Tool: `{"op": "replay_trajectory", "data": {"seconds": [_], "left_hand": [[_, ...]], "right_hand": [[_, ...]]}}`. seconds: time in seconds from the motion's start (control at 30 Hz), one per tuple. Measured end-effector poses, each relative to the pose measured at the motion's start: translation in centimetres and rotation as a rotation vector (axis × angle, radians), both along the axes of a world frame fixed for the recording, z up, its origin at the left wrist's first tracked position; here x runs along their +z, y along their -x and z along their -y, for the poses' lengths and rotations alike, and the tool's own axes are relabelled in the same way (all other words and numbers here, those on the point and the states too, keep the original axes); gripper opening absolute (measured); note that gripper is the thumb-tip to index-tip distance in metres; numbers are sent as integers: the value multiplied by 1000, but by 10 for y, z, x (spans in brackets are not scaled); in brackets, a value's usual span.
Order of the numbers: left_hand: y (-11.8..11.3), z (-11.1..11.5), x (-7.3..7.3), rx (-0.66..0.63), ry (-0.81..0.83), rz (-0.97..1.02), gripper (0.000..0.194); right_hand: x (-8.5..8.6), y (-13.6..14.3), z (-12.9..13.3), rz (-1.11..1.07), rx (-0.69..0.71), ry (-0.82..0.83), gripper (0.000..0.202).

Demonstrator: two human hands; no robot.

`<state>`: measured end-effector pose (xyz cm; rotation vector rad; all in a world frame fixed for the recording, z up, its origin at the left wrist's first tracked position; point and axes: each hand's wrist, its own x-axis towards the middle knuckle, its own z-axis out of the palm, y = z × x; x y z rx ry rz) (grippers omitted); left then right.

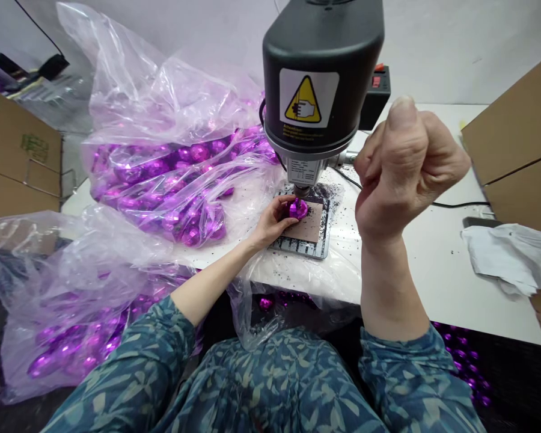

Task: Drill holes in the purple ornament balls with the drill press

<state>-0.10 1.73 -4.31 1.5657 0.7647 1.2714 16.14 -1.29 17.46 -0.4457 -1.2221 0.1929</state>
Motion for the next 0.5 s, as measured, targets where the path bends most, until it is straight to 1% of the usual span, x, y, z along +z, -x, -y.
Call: {"op": "replay_trajectory", "data": {"seconds": [0.1, 0.17, 0.27, 0.37, 0.5], "left_hand": [[1, 2, 0, -10, -48, -32, 57], [1, 5, 0, -22, -52, -32, 56], [-2, 7, 0, -27, -16, -4, 58], [-7, 9, 1, -19, 45, 33, 63], [-12, 11, 4, 22, 89, 85, 69]], "right_hand": [[0, 0, 1, 11, -32, 27, 60], [0, 0, 2, 26, -60, 53, 60], [0, 1, 4, 32, -63, 62, 60], [0, 1, 3, 28, -56, 59, 61], [-5, 0, 3, 40, -92, 63, 62]]}}
